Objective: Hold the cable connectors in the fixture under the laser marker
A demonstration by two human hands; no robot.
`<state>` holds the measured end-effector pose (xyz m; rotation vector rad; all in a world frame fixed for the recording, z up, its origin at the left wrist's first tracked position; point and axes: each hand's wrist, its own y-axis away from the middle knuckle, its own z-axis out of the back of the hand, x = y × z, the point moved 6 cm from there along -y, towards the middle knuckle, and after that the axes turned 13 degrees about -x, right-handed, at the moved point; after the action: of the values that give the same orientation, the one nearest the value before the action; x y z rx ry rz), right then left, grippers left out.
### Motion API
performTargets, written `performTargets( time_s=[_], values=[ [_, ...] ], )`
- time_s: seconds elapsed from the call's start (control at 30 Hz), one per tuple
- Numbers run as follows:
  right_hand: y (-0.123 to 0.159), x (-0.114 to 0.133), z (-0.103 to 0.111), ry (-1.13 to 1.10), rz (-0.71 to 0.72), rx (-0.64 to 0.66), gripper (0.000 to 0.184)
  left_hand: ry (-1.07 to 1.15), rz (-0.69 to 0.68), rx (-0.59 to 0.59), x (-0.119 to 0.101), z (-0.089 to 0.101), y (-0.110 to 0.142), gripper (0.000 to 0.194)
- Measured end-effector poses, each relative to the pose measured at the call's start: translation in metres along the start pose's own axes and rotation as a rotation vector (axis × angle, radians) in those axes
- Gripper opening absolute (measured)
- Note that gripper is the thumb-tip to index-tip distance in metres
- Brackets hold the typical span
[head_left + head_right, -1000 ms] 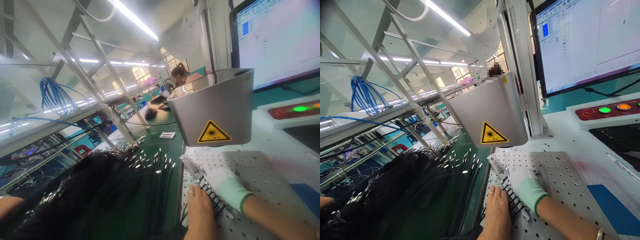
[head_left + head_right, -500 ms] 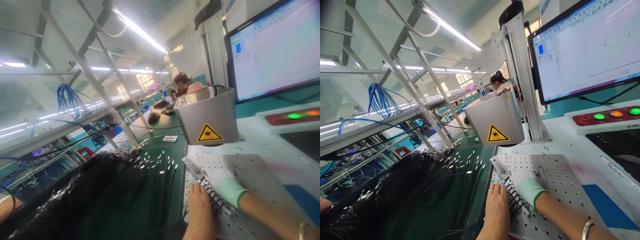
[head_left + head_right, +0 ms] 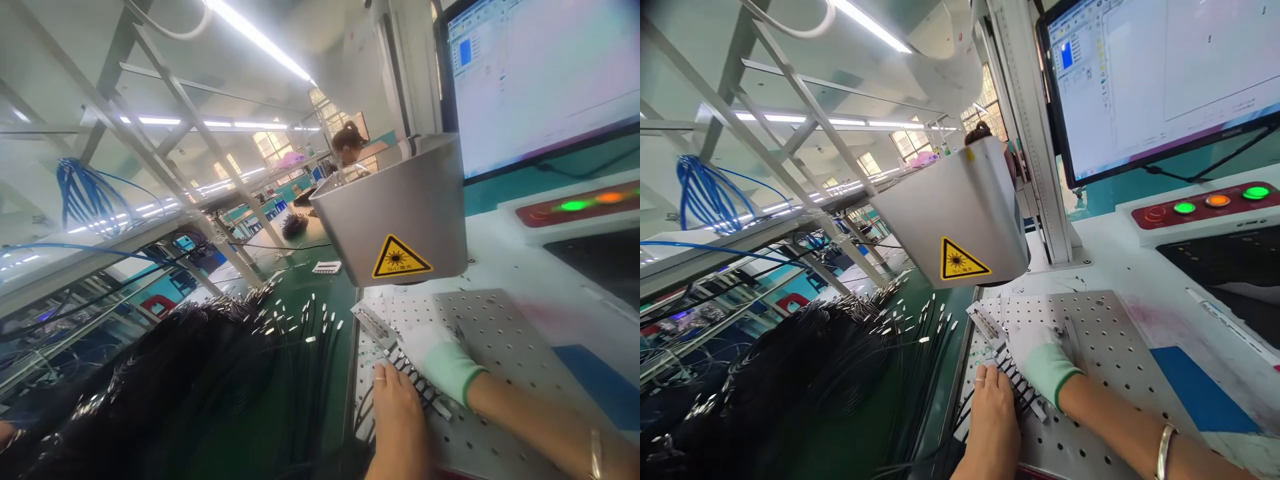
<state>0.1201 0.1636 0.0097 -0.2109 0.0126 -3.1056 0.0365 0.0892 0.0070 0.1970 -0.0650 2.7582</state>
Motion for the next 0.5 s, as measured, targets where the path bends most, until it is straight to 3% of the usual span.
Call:
performTargets(
  time_s=[0.13, 0.27, 0.37, 0.5],
  values=[
    [0.001, 0.002, -0.006, -0.011, 0.048, -0.023, 0.029, -0.026, 0.002, 0.04, -0.006, 0.014, 0.001, 0.053],
    [0.005, 0.002, -0.007, -0.013, 0.059, -0.039, 0.034, -0.034, -0.043, 0.006, -0.008, 0.013, 0.002, 0.047],
    [0.007, 0.003, -0.002, -0.015, 0.055, -0.051, 0.034, -0.012, -0.094, -0.084, -0.004, 0.009, 0.005, 0.036],
    [0.006, 0.004, 0.0, -0.013, 0.041, -0.057, 0.032, 0.06, 0.039, -0.251, 0.01, 0.01, 0.013, 0.025]
  ],
)
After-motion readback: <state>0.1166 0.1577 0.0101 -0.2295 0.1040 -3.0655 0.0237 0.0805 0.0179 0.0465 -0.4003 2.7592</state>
